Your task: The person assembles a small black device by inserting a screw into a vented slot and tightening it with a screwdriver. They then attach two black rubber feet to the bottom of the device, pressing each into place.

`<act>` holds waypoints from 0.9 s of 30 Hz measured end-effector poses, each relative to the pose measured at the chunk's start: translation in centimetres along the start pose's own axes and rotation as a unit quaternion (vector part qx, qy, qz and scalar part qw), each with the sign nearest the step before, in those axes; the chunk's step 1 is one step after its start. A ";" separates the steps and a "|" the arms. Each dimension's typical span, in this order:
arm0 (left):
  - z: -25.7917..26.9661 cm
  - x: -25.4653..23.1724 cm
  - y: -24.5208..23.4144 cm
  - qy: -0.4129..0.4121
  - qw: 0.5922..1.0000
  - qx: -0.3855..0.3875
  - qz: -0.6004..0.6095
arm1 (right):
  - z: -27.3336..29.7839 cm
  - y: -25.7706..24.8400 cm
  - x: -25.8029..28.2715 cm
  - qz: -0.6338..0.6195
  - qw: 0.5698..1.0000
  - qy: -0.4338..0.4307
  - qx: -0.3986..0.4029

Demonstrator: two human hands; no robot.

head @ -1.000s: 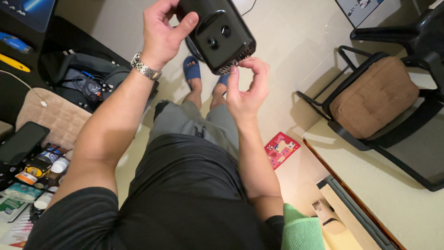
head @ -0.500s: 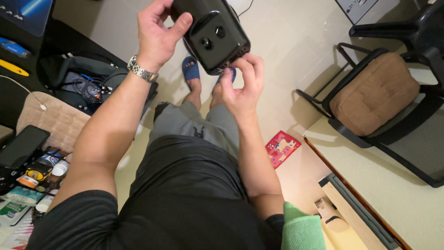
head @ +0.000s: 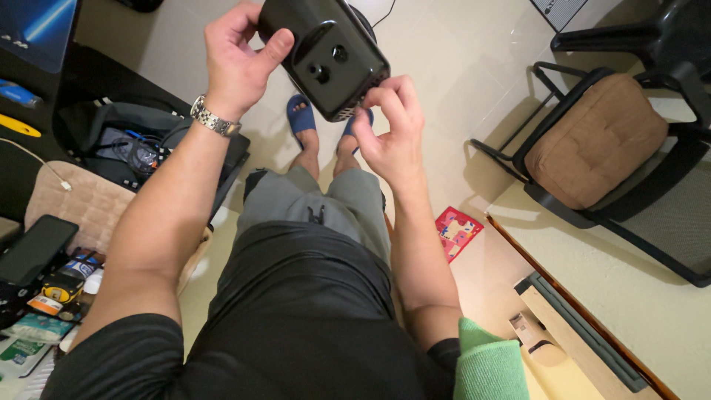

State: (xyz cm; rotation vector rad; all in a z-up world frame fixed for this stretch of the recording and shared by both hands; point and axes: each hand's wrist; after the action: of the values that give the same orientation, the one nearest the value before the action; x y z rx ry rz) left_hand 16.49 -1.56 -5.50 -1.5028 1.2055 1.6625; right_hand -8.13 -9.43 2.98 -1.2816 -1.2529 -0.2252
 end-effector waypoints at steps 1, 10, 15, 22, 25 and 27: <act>0.0 0.0 0.0 0.002 1.000 0.000 0.003 | -0.1 0.0 0.1 0.003 1.000 -0.001 -0.003; 0.4 0.5 0.0 0.013 1.000 -0.019 0.018 | 0.5 1.1 -0.3 0.065 0.995 -0.032 -0.063; 0.3 1.2 -0.3 -0.018 0.998 -0.016 0.052 | 3.7 1.5 -3.1 0.017 0.990 0.085 -0.112; 0.6 -0.6 0.0 -0.054 0.997 0.040 0.037 | 5.4 5.7 -6.4 -0.615 0.739 0.256 -0.100; 1.3 -1.2 0.2 -0.077 0.996 0.036 0.015 | 6.6 6.3 -5.5 -0.624 0.739 0.233 -0.098; 1.4 -1.1 0.3 -0.106 0.993 0.009 0.042 | 7.1 6.6 -5.0 -0.615 0.746 0.228 -0.113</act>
State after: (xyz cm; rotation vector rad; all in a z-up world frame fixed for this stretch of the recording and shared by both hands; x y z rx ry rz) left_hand 15.78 -0.26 -4.38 -1.2440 1.1775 1.8101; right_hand -9.32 -3.82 -6.33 -0.3151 -1.4676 -1.5800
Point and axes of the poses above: each hand's wrist, its own z-axis away from the middle knuckle, its own y-axis out of the palm, x = y × z, and after that the axes turned 10 degrees about z, right-handed
